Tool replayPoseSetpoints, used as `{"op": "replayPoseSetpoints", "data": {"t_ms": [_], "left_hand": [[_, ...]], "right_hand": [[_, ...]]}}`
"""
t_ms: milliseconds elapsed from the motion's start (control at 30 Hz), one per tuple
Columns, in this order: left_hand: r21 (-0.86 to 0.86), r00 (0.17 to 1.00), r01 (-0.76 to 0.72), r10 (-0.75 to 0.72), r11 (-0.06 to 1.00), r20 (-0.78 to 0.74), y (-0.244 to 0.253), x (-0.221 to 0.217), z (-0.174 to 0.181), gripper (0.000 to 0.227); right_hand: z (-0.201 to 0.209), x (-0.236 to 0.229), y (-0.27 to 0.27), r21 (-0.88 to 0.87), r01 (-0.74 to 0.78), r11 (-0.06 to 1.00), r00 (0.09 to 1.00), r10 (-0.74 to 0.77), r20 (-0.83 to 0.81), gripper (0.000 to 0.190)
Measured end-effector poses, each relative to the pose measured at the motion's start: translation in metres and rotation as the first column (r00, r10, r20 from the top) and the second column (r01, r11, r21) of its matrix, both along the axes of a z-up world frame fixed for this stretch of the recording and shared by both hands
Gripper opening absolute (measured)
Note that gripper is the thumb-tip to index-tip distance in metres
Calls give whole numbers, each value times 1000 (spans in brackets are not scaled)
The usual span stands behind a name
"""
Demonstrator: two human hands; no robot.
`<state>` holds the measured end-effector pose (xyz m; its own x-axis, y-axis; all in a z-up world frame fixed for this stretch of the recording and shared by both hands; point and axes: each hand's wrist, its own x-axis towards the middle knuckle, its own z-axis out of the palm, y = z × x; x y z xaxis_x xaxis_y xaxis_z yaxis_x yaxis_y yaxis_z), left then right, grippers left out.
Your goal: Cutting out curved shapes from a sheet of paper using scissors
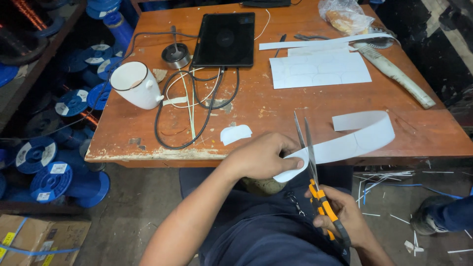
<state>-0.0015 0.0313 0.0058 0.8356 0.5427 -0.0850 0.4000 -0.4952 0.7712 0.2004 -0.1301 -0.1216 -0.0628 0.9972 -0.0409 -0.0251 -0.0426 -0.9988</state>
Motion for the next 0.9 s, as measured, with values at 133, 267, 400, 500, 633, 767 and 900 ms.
{"op": "replayPoseSetpoints", "data": {"t_ms": [133, 267, 400, 500, 633, 767, 900], "left_hand": [[34, 999, 13, -12, 999, -39, 3, 0, 6, 21], [-21, 998, -8, 7, 1000, -66, 14, 3, -3, 17], [29, 998, 68, -68, 997, 4, 32, 9, -16, 15], [10, 993, 54, -52, 999, -103, 40, 12, -7, 18], [46, 993, 85, -81, 995, -81, 58, 19, -20, 19], [-9, 984, 94, -95, 996, -149, 73, 25, -28, 22], [-60, 975, 128, -136, 990, -173, 87, 30, -40, 27]], "right_hand": [[-2, 0, 1, -1, 0, 1000, 1000, 0, -12, 53], [-10, 2, 7, -21, 24, 999, 1000, -25, -13, 48], [-6, 1, 17, 1, 47, 999, 998, -47, 37, 47], [-10, 2, 26, -18, 56, 998, 998, -56, 40, 44], [-8, -3, 35, -30, 67, 997, 997, -66, 38, 42], [-17, -5, 40, -40, 90, 995, 996, -89, 20, 39], [-31, -5, 46, -132, 126, 983, 992, -124, 20, 33]]}}
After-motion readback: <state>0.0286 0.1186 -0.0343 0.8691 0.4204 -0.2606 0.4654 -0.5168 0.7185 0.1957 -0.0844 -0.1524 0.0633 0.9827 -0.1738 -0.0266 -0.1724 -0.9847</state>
